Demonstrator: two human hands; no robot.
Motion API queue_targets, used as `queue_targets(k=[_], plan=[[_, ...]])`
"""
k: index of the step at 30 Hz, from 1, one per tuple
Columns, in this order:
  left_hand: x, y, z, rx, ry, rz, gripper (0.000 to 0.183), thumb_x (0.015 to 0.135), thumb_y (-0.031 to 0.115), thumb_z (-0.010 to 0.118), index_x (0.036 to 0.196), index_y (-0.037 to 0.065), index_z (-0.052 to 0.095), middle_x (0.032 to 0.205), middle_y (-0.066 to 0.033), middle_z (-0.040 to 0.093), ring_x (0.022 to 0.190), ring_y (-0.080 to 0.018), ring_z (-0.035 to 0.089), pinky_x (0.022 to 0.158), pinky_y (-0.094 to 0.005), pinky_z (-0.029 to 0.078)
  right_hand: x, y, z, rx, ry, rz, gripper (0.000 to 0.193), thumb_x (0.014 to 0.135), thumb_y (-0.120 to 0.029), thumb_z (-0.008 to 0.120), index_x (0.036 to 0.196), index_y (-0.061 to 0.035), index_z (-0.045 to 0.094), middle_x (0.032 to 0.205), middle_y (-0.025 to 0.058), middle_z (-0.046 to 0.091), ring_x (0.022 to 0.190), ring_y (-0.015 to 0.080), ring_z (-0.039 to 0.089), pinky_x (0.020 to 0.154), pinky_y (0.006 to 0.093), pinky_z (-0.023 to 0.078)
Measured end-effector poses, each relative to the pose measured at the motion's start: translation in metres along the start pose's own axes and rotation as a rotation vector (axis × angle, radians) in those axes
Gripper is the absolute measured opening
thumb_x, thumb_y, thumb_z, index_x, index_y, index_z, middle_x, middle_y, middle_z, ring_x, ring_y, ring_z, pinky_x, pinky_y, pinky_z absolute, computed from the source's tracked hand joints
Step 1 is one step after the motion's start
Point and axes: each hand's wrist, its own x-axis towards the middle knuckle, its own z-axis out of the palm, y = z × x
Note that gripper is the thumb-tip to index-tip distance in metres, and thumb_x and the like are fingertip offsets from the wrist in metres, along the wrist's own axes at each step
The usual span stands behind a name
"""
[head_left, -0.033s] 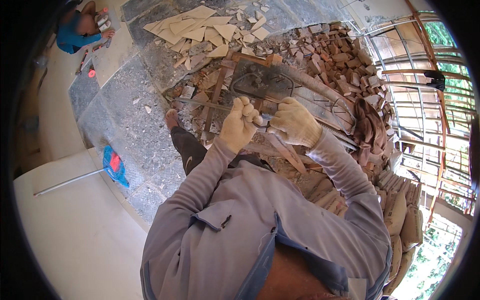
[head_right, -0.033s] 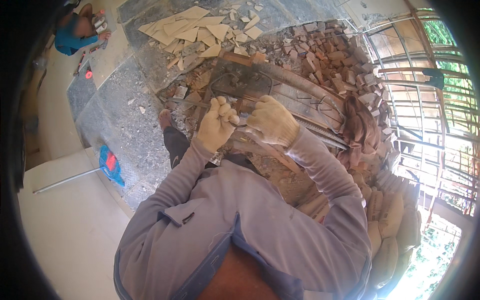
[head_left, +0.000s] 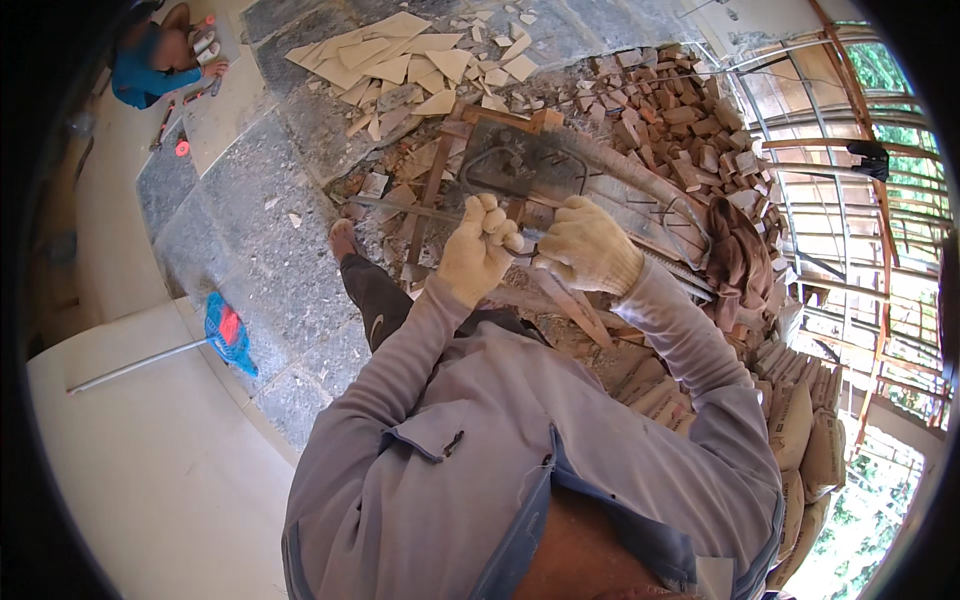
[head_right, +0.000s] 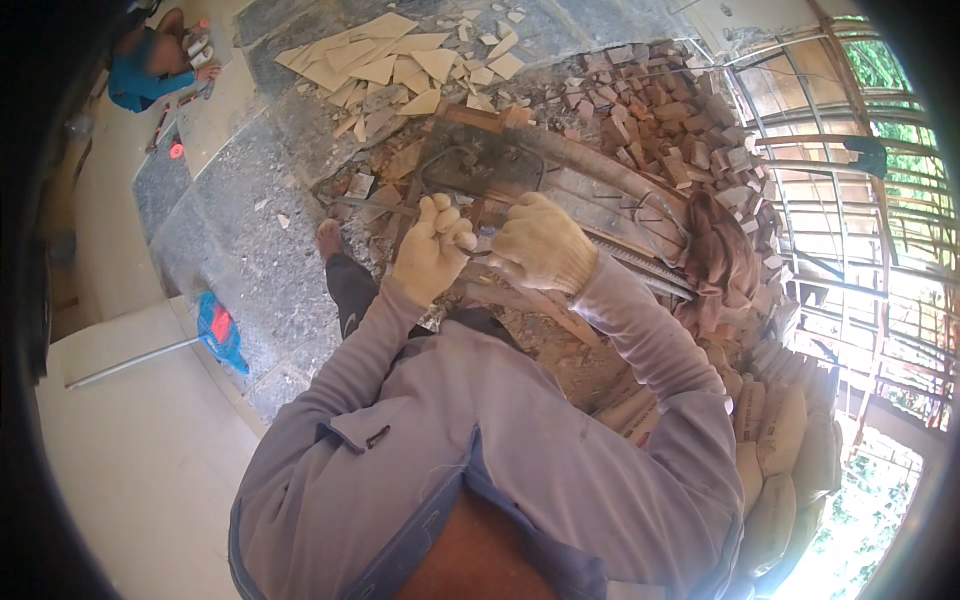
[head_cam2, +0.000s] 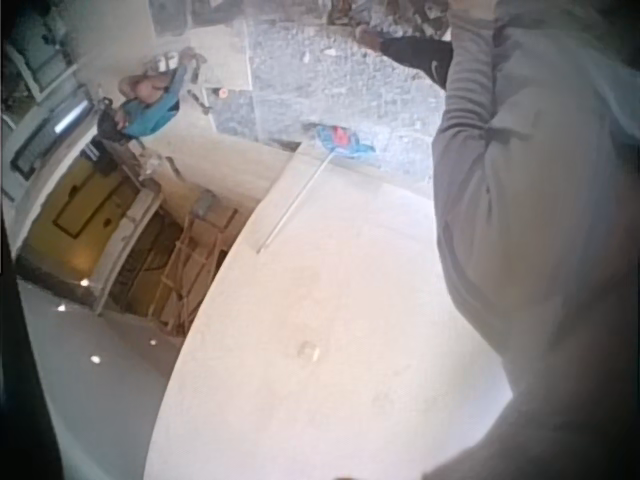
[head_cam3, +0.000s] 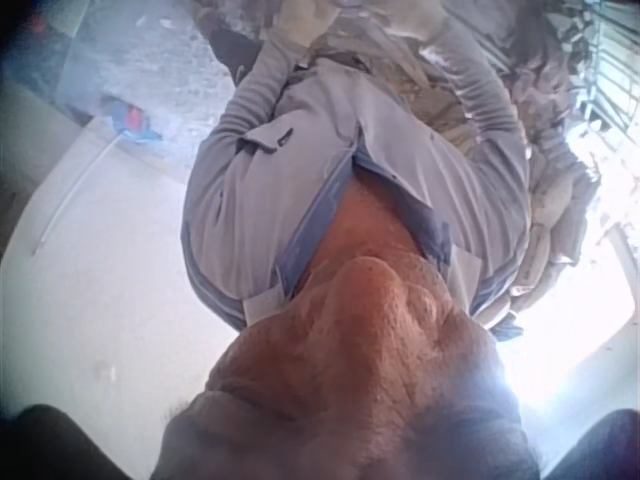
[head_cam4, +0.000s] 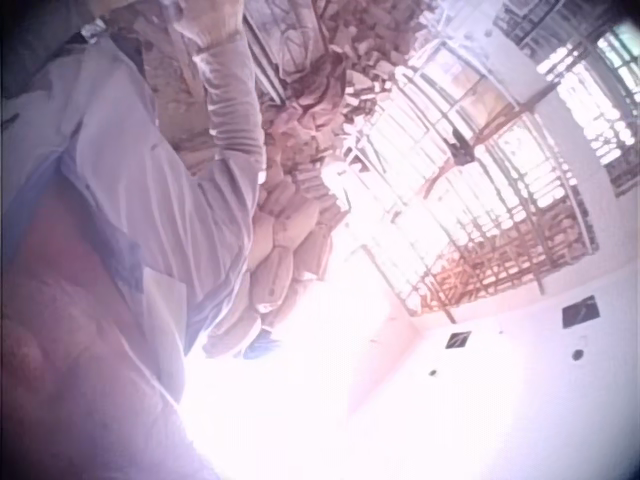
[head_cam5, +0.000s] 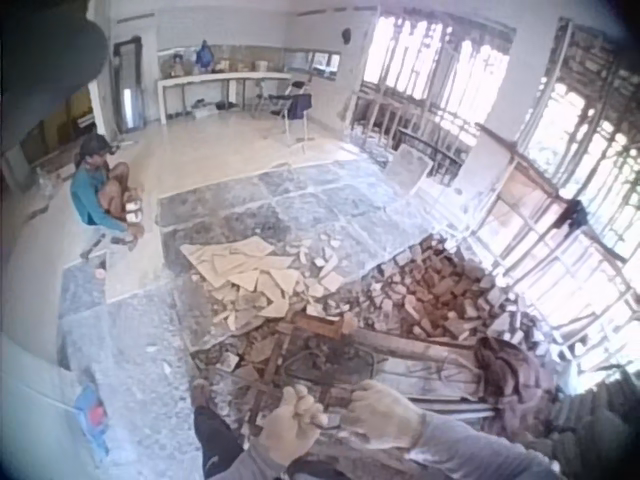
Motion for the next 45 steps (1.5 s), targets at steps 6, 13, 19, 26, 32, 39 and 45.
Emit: queue_targets(k=[6,13,19,26,32,39,45], plan=[[0.010,0.017,-0.003,-0.202,-0.089,-0.144,0.033,0.110,0.046,0.046,0.105,0.015,0.057,0.074,0.0063,0.035,0.066,-0.0103,0.035,0.066,-0.0270,0.040,0.013,-0.004,-0.004,-0.049,-0.079,0.068,0.025,0.080,-0.030,0.077,0.065,-0.0145,0.064,0.062,0.0027,0.063,0.068,0.0260,0.062,0.070,0.0420,0.045],[0.010,0.015,-0.003,-0.074,-0.091,-0.122,0.033,0.111,0.045,0.043,0.107,0.015,0.057,0.074,0.0064,0.035,0.069,-0.0093,0.036,0.067,-0.0264,0.038,0.014,0.003,-0.006,0.014,-0.151,0.047,0.022,0.083,-0.028,0.079,0.072,-0.0129,0.067,0.062,0.0026,0.060,0.066,0.0270,0.058,0.069,0.0426,0.043],[0.010,0.033,0.000,-0.022,-0.004,-0.186,0.034,0.111,0.047,0.045,0.102,0.016,0.055,0.072,0.0070,0.033,0.063,-0.0086,0.032,0.061,-0.0252,0.035,0.022,-0.013,0.004,-0.007,-0.073,0.126,0.026,0.082,-0.028,0.077,0.065,-0.0140,0.062,0.060,0.0042,0.061,0.062,0.0281,0.060,0.067,0.0421,0.043],[0.011,0.045,-0.001,0.075,-0.027,-0.224,0.033,0.111,0.046,0.046,0.100,0.015,0.053,0.073,0.0066,0.035,0.064,-0.0093,0.033,0.062,-0.0266,0.037,0.021,-0.019,0.023,-0.012,-0.097,0.165,0.031,0.085,-0.026,0.077,0.061,-0.0154,0.060,0.059,0.0024,0.058,0.063,0.0265,0.058,0.071,0.0402,0.042],[0.008,0.011,-0.005,0.393,-0.105,-0.007,0.029,0.112,0.040,0.045,0.105,0.014,0.055,0.086,0.0002,0.050,0.084,-0.0183,0.052,0.089,-0.0441,0.051,0.003,-0.006,-0.003,-0.103,-0.130,0.156,0.021,0.078,-0.027,0.082,0.067,-0.0159,0.067,0.068,-0.0013,0.064,0.075,0.0215,0.060,0.083,0.0370,0.042],[0.009,0.006,-0.012,0.307,-0.027,0.011,0.025,0.113,0.036,0.044,0.112,0.014,0.055,0.103,-0.0043,0.061,0.102,-0.0244,0.064,0.096,-0.0524,0.056,0.021,0.025,-0.038,-0.230,-0.297,-0.036,0.015,0.070,-0.026,0.083,0.067,-0.0168,0.071,0.071,-0.0013,0.065,0.080,0.0213,0.059,0.087,0.0358,0.044],[0.018,-0.018,-0.023,0.215,-0.024,0.075,0.024,0.114,0.033,0.043,0.113,0.012,0.055,0.109,-0.0073,0.063,0.107,-0.0271,0.066,0.100,-0.0563,0.057,0.025,0.047,-0.045,-0.236,-0.370,-0.172,0.011,0.070,-0.021,0.082,0.069,-0.0160,0.072,0.070,-0.0007,0.064,0.082,0.0213,0.059,0.096,0.0365,0.045]])
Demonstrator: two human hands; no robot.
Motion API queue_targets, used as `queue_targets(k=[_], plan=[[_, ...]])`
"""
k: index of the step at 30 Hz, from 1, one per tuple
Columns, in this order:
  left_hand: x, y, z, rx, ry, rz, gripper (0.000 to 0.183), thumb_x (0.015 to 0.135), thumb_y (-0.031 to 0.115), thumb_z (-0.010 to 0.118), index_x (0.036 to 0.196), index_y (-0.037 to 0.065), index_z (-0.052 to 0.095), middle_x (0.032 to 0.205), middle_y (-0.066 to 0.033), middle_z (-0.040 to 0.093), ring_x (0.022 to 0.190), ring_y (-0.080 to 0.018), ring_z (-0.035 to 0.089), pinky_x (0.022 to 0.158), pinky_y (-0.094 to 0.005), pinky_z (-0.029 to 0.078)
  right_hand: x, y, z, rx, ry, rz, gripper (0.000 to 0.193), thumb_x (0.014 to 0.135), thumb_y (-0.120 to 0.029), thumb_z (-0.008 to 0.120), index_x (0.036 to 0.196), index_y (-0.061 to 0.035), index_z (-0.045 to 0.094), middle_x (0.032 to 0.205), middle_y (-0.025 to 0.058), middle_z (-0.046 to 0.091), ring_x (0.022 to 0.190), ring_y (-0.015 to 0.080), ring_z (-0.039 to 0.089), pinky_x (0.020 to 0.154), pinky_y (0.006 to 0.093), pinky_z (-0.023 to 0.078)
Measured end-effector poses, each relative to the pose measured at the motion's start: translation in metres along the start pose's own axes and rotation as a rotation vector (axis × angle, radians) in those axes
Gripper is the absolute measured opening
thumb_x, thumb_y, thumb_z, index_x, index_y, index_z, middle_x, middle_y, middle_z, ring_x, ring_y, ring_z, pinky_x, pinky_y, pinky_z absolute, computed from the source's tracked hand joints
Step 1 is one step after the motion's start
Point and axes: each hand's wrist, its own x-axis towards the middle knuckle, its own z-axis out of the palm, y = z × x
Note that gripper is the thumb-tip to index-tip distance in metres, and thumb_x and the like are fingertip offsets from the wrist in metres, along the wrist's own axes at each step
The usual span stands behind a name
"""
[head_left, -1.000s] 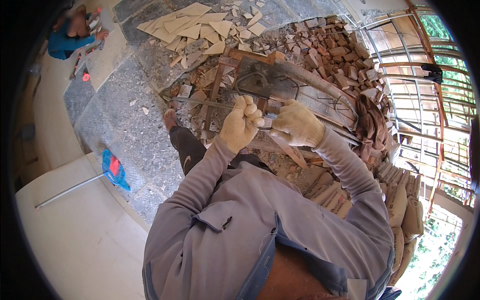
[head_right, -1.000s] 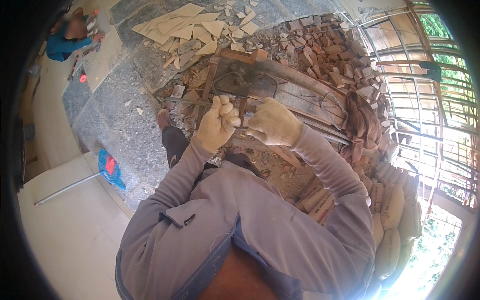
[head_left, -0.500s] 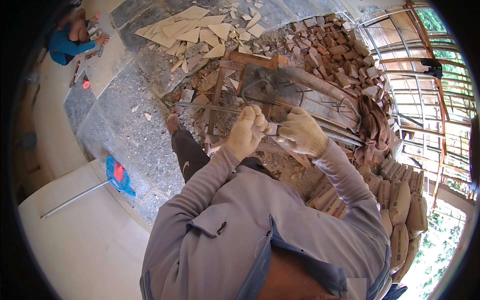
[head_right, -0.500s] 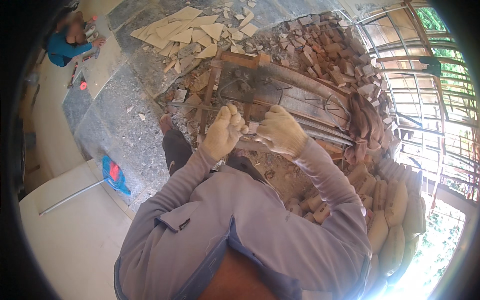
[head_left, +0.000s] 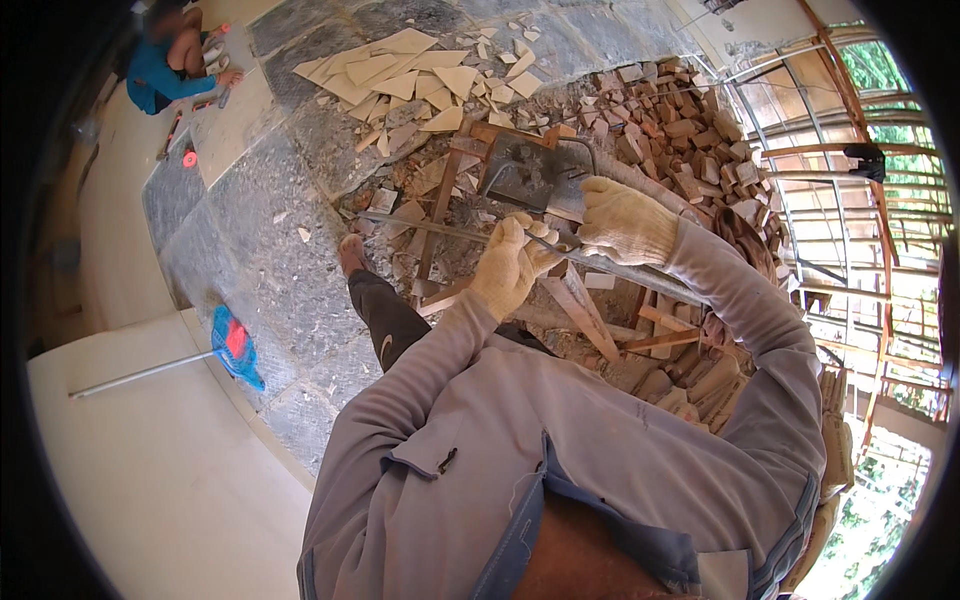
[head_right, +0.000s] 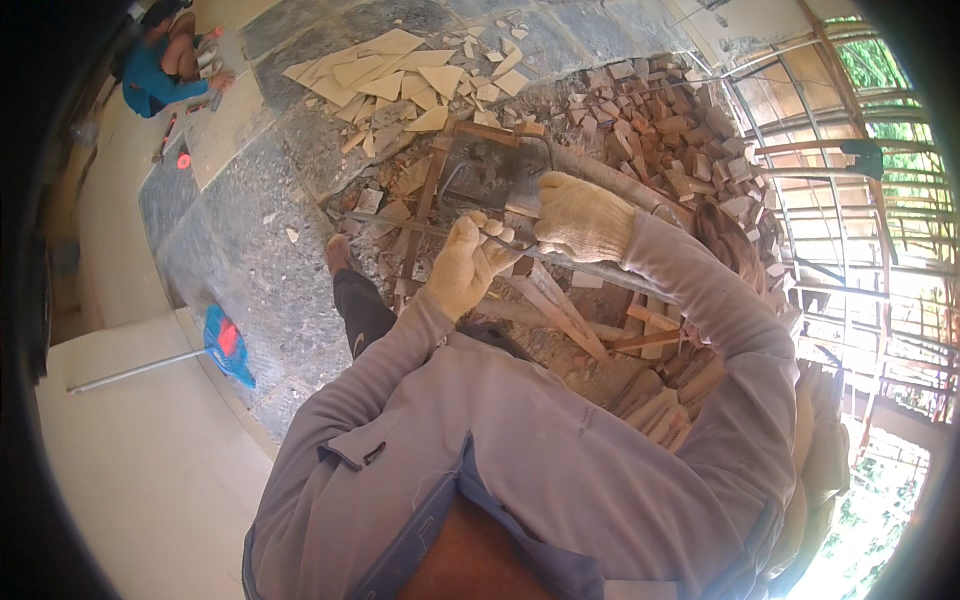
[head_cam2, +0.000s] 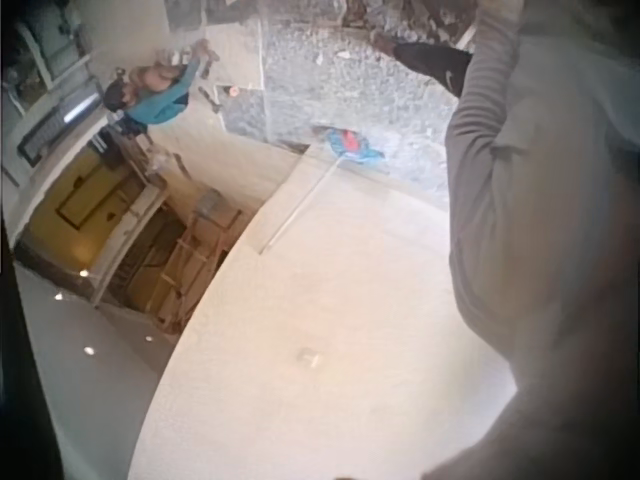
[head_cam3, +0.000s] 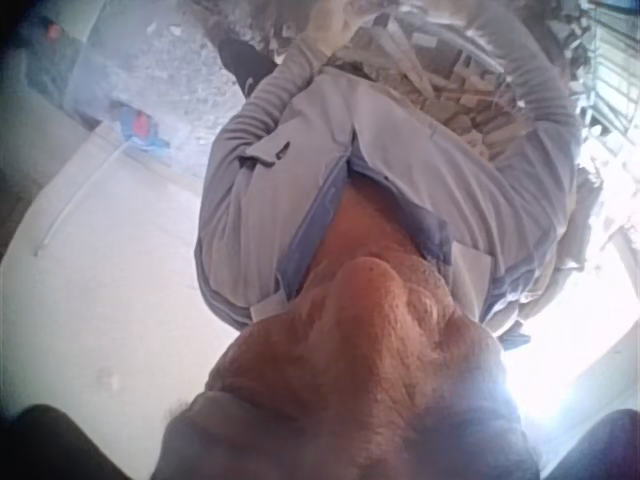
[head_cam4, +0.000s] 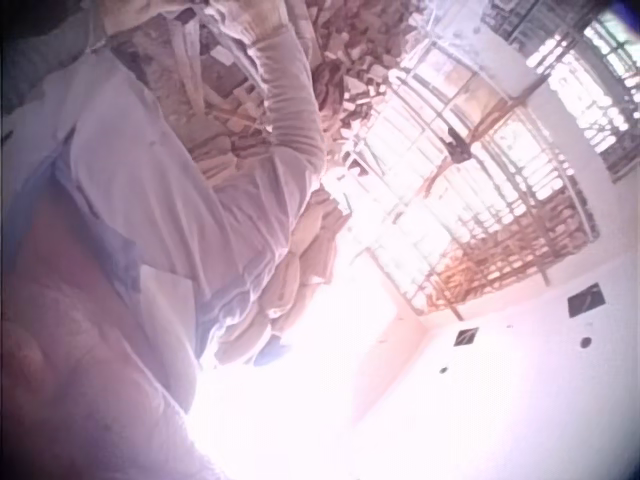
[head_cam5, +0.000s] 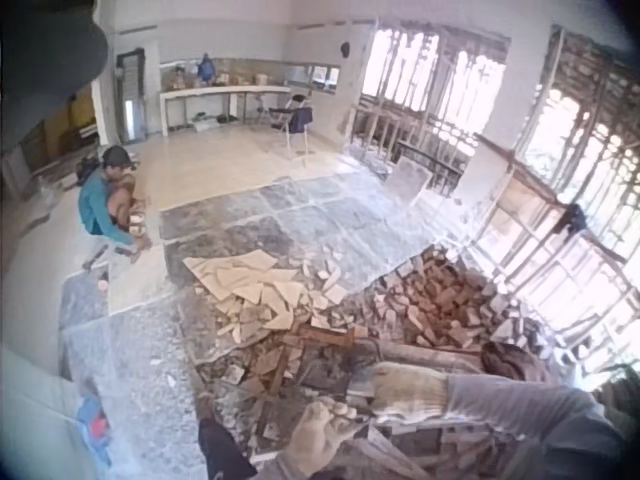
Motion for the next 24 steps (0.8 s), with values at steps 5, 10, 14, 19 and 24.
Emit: queue_targets(k=[5,10,14,19,24], plan=[[0.000,-0.010,0.008,-0.029,0.028,0.045,0.025,0.114,0.033,0.041,0.112,0.011,0.054,0.109,-0.0085,0.062,0.106,-0.0276,0.065,0.098,-0.0554,0.058,-0.005,0.008,0.003,0.017,-0.004,-0.033,0.011,0.072,-0.024,0.082,0.070,-0.0165,0.074,0.072,0.0000,0.067,0.086,0.0236,0.059,0.093,0.0361,0.045],[-0.002,-0.005,0.012,-0.006,0.051,0.002,0.026,0.115,0.033,0.039,0.109,0.013,0.054,0.100,-0.0035,0.055,0.099,-0.0234,0.060,0.107,-0.0554,0.052,-0.010,-0.001,0.006,0.021,0.028,0.023,0.013,0.072,-0.026,0.082,0.069,-0.0163,0.073,0.071,-0.0003,0.066,0.086,0.0228,0.061,0.092,0.0372,0.046],[-0.002,0.006,0.004,-0.013,-0.012,-0.010,0.027,0.114,0.035,0.041,0.108,0.012,0.054,0.096,-0.0028,0.055,0.095,-0.0223,0.060,0.099,-0.0517,0.054,-0.006,-0.017,0.013,0.038,0.120,0.090,0.015,0.073,-0.027,0.082,0.069,-0.0162,0.072,0.070,-0.0006,0.064,0.081,0.0229,0.062,0.089,0.0367,0.046],[-0.009,0.022,-0.002,-0.003,0.007,-0.021,0.029,0.114,0.038,0.042,0.106,0.013,0.053,0.092,-0.0012,0.054,0.091,-0.0200,0.059,0.095,-0.0495,0.054,0.009,-0.031,0.019,0.104,0.169,0.115,0.017,0.071,-0.022,0.083,0.068,-0.0144,0.068,0.069,0.0008,0.060,0.077,0.0236,0.059,0.088,0.0383,0.046],[-0.012,0.036,0.004,0.079,-0.009,-0.059,0.029,0.111,0.041,0.045,0.109,0.014,0.054,0.094,0.0003,0.055,0.096,-0.0187,0.059,0.104,-0.0534,0.053,0.011,-0.031,0.019,0.126,0.224,0.126,0.015,0.071,-0.017,0.082,0.068,-0.0136,0.068,0.071,0.0023,0.059,0.079,0.0239,0.060,0.099,0.0383,0.045]])
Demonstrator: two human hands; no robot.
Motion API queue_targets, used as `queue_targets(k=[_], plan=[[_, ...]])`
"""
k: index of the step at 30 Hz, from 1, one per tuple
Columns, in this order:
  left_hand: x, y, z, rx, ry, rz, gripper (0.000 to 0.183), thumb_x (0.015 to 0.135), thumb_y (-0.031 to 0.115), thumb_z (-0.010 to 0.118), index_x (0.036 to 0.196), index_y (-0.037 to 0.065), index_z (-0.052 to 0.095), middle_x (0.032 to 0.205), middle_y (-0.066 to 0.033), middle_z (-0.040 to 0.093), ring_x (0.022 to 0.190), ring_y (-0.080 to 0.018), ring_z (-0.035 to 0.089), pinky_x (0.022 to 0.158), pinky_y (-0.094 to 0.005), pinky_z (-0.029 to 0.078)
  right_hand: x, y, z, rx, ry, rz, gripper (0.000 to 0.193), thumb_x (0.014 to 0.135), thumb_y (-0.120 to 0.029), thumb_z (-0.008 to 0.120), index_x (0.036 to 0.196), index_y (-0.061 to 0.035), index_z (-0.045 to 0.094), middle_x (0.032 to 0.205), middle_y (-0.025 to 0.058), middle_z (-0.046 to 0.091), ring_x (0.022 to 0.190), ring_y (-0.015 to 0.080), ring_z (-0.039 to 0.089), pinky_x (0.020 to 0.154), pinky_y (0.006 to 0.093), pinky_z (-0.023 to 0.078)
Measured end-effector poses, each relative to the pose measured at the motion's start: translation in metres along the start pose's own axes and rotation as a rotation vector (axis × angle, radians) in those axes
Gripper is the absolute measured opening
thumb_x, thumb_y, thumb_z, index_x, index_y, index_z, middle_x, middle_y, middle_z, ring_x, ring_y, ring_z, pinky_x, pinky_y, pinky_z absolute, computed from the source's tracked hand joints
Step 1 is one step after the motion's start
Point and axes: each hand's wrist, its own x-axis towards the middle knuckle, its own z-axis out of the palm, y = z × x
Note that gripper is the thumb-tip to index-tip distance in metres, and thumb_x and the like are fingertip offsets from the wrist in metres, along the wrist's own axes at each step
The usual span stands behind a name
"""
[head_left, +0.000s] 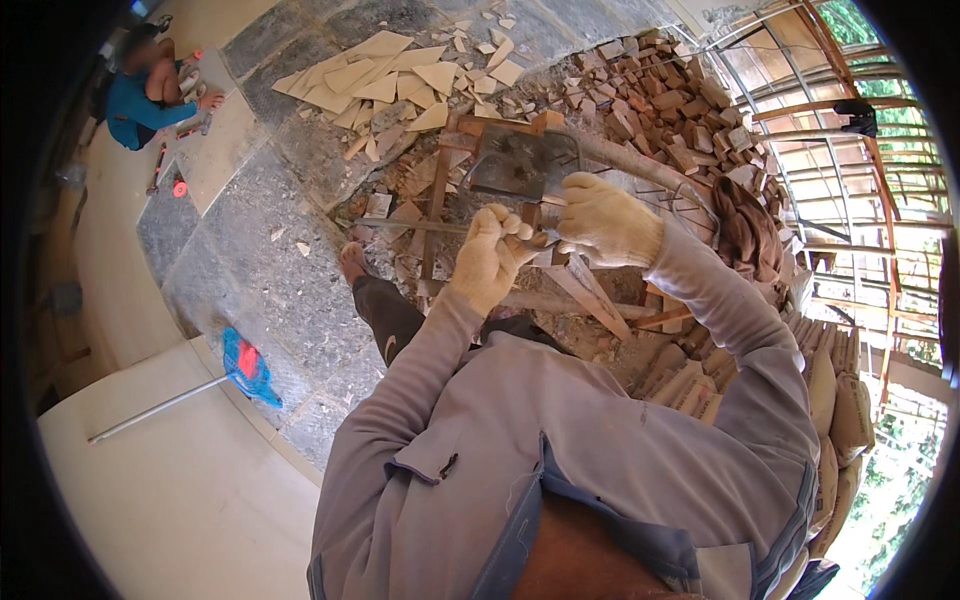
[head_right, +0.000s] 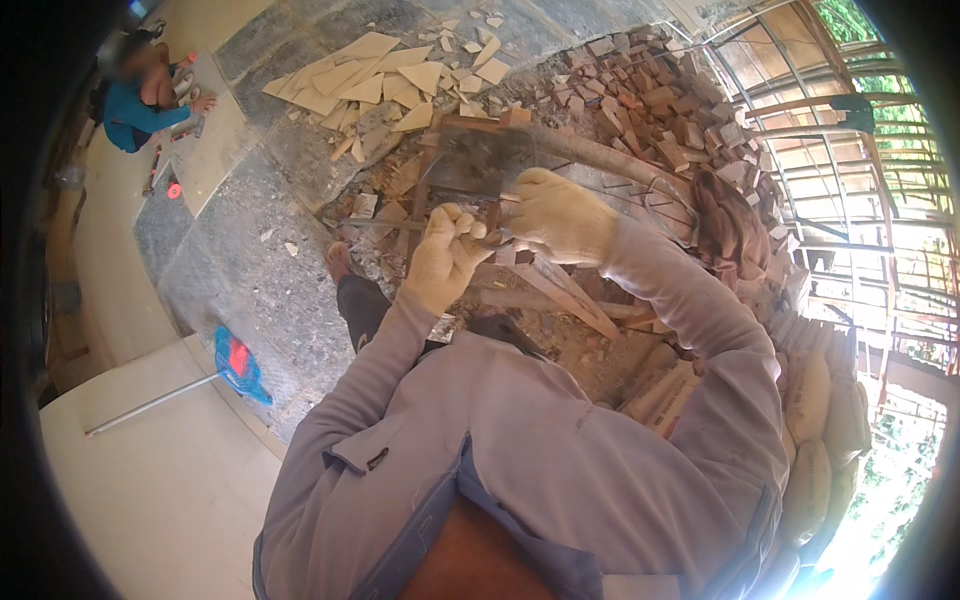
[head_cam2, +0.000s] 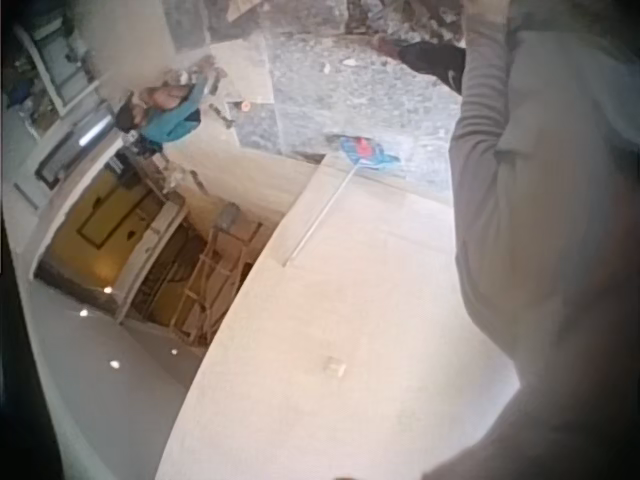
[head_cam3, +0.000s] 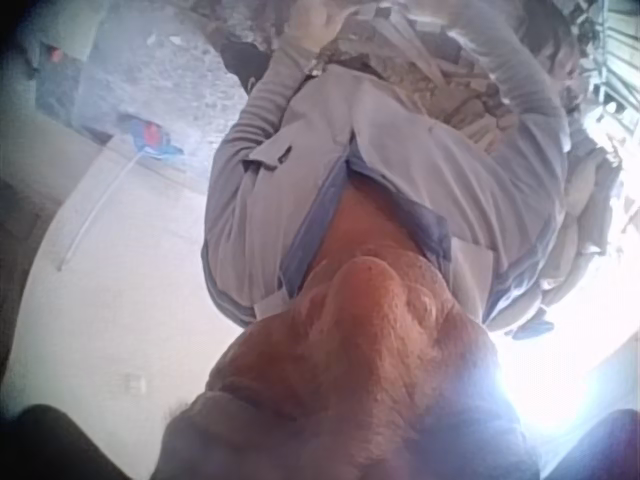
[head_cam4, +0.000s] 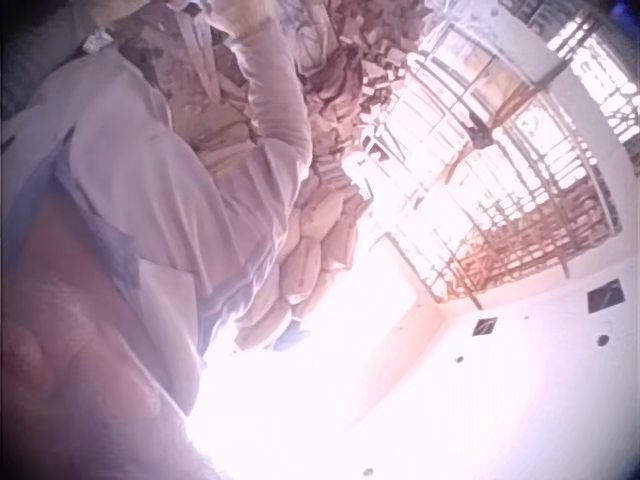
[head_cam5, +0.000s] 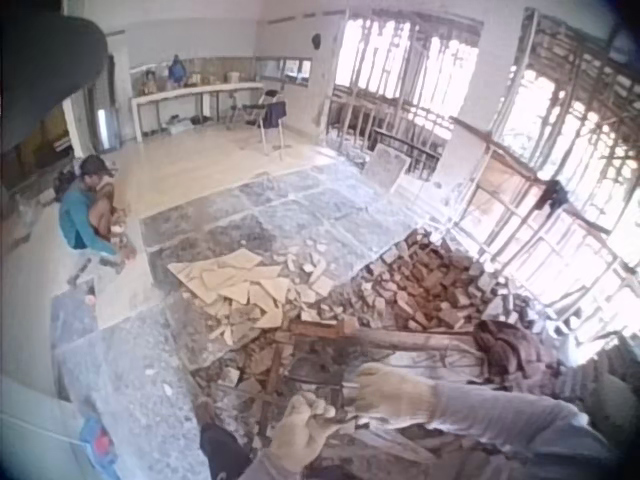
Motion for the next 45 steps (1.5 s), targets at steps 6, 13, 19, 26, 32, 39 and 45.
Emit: queue_targets(k=[6,13,19,26,32,39,45], plan=[[0.013,-0.024,0.013,-0.057,0.034,0.047,0.027,0.112,0.036,0.044,0.107,0.012,0.055,0.098,-0.0030,0.057,0.099,-0.0225,0.061,0.106,-0.0559,0.054,-0.015,0.018,-0.005,0.005,0.044,0.009,0.012,0.068,-0.017,0.082,0.066,-0.0144,0.070,0.072,0.0020,0.061,0.086,0.0236,0.061,0.111,0.0412,0.042],[0.014,-0.033,0.007,-0.059,0.052,0.061,0.026,0.113,0.035,0.043,0.107,0.012,0.054,0.098,-0.0029,0.057,0.096,-0.0225,0.062,0.105,-0.0584,0.054,-0.023,0.020,0.002,0.012,0.051,0.010,0.015,0.069,-0.015,0.082,0.067,-0.0102,0.068,0.071,0.0048,0.059,0.080,0.0262,0.060,0.113,0.0468,0.042],[0.012,-0.027,0.001,0.006,0.046,0.054,0.029,0.113,0.039,0.043,0.108,0.013,0.054,0.095,-0.0008,0.055,0.091,-0.0203,0.062,0.101,-0.0560,0.056,-0.024,0.010,0.006,0.051,0.084,0.009,0.019,0.069,-0.017,0.085,0.068,-0.0103,0.067,0.071,0.0050,0.060,0.080,0.0274,0.060,0.110,0.0485,0.044],[0.009,-0.016,0.004,-0.018,0.013,-0.002,0.031,0.112,0.042,0.043,0.105,0.015,0.054,0.087,0.0016,0.049,0.089,-0.0182,0.059,0.097,-0.0512,0.056,-0.022,0.001,0.010,0.019,0.124,0.027,0.021,0.070,-0.020,0.085,0.070,-0.0106,0.067,0.073,0.0048,0.060,0.086,0.0281,0.060,0.110,0.0489,0.044],[0.010,-0.018,0.007,-0.052,-0.021,0.026,0.034,0.112,0.046,0.043,0.102,0.016,0.054,0.082,0.0024,0.045,0.080,-0.0173,0.051,0.091,-0.0490,0.051,-0.022,-0.003,0.012,0.003,0.046,0.089,0.022,0.070,-0.024,0.085,0.070,-0.0108,0.067,0.071,0.0044,0.059,0.084,0.0273,0.059,0.101,0.0443,0.046],[0.009,-0.025,0.016,-0.242,-0.020,-0.008,0.047,0.111,0.055,0.037,0.091,0.015,0.052,0.073,0.0025,0.038,0.071,-0.0164,0.043,0.078,-0.0395,0.045,-0.017,-0.009,0.019,0.003,-0.032,0.161,0.026,0.071,-0.027,0.083,0.065,-0.0103,0.064,0.065,0.0033,0.062,0.079,0.0253,0.058,0.094,0.0408,0.045],[0.008,-0.022,0.021,-0.247,-0.047,-0.063,0.059,0.108,0.065,0.031,0.078,0.016,0.042,0.066,0.0034,0.029,0.063,-0.0156,0.034,0.069,-0.0353,0.039,-0.016,-0.015,0.025,-0.025,-0.035,0.189,0.028,0.076,-0.032,0.078,0.063,-0.0118,0.063,0.058,0.0031,0.056,0.071,0.0254,0.055,0.078,0.0390,0.042]])
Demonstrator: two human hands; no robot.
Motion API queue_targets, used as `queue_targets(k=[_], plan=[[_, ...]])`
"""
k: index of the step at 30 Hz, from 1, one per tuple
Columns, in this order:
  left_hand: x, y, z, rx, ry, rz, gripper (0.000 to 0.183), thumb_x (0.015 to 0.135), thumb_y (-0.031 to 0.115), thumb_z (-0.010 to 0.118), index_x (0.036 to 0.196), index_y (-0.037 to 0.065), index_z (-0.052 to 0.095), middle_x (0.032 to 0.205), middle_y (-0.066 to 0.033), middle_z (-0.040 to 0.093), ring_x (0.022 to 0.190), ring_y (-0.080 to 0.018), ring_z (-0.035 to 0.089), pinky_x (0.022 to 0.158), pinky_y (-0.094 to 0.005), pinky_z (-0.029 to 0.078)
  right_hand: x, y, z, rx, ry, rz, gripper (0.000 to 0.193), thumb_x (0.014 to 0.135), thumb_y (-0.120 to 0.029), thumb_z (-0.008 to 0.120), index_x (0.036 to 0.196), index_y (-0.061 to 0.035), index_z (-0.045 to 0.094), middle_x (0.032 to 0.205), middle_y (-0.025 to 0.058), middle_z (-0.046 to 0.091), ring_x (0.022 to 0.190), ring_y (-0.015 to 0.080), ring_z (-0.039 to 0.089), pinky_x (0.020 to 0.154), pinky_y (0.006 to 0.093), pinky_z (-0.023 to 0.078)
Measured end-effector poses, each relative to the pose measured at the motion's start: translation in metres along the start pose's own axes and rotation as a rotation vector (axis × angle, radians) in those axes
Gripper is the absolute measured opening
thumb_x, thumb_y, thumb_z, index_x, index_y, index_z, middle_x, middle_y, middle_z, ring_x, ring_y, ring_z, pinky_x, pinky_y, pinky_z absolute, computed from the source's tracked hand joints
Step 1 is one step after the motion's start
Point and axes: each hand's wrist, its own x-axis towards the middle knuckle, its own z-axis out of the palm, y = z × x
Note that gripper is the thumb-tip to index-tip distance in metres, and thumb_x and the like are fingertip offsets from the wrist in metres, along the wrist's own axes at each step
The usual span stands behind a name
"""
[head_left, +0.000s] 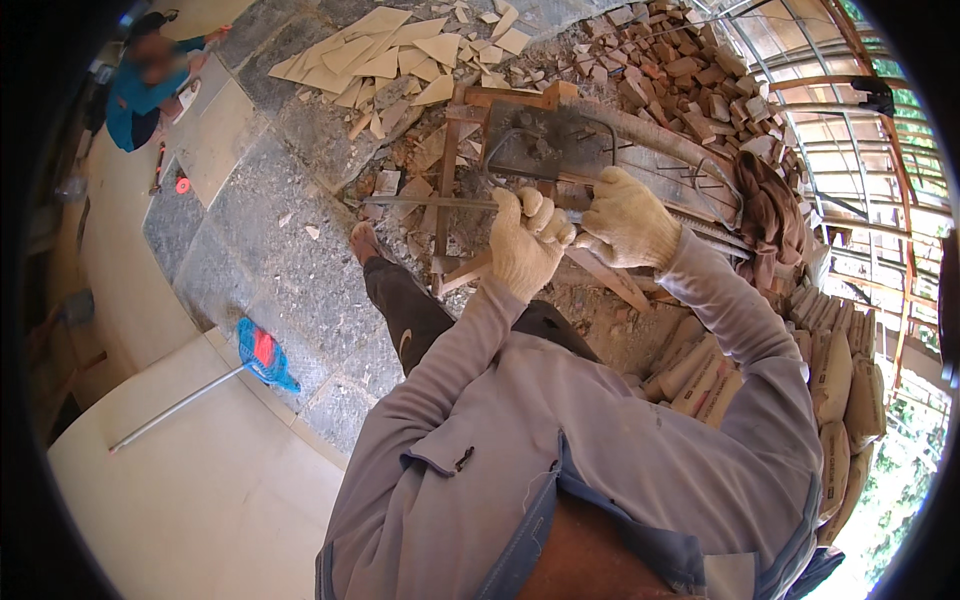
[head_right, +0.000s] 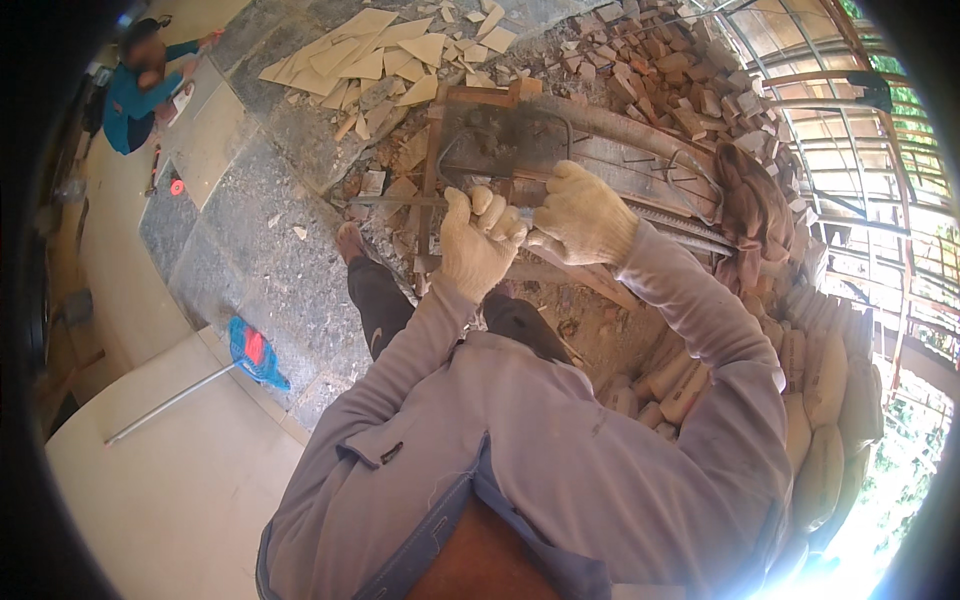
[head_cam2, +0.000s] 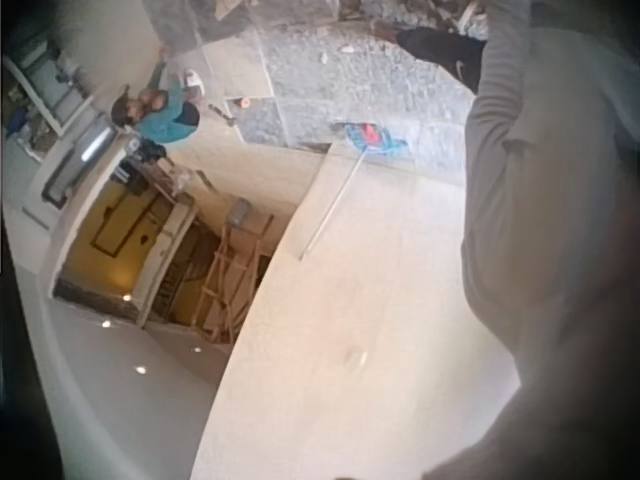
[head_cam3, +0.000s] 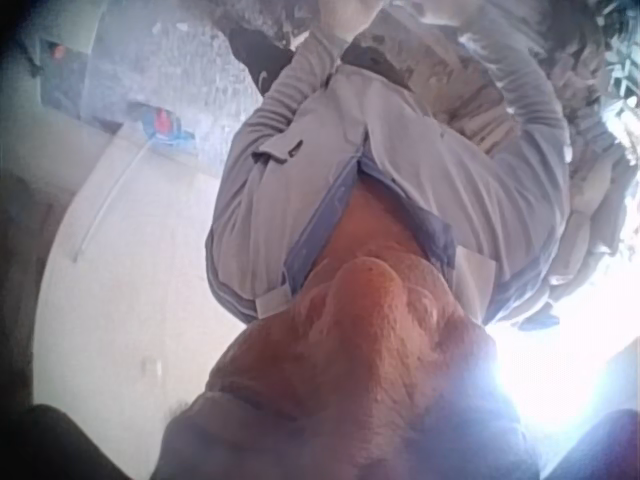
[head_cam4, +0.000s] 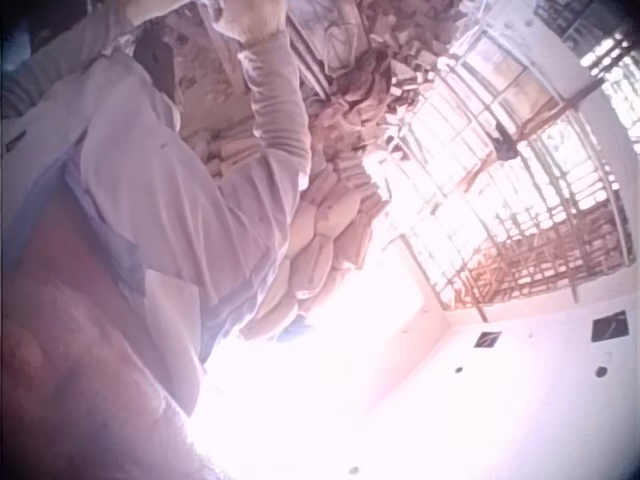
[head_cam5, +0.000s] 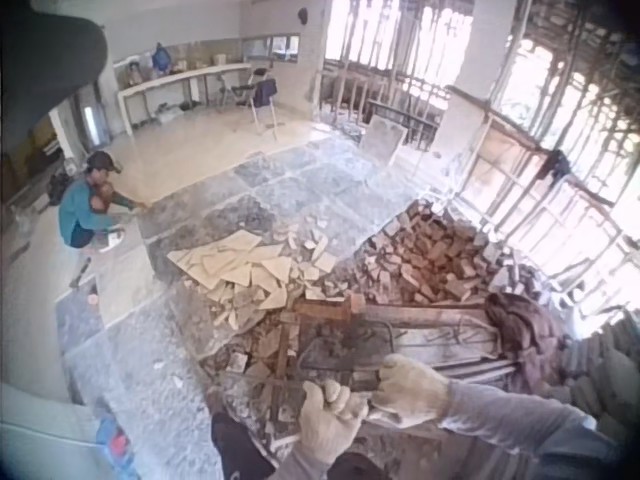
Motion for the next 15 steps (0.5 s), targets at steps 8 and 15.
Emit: queue_targets(k=[8,15], plan=[[-0.004,0.018,0.007,0.077,0.054,-0.095,0.056,0.110,0.056,0.039,0.069,0.018,0.037,0.062,0.0033,0.024,0.058,-0.0147,0.028,0.060,-0.0331,0.033,-0.001,-0.027,0.002,-0.080,0.068,0.086,0.032,0.079,-0.038,0.075,0.059,-0.0141,0.066,0.055,0.0035,0.057,0.064,0.0243,0.056,0.076,0.0384,0.042],[-0.008,0.029,0.012,0.149,0.154,-0.166,0.055,0.110,0.052,0.039,0.067,0.018,0.033,0.060,0.0032,0.025,0.056,-0.0148,0.027,0.057,-0.0326,0.029,0.003,-0.048,0.004,-0.097,0.053,0.193,0.033,0.082,-0.037,0.072,0.058,-0.0151,0.067,0.055,0.0052,0.058,0.063,0.0249,0.057,0.076,0.0381,0.042]])
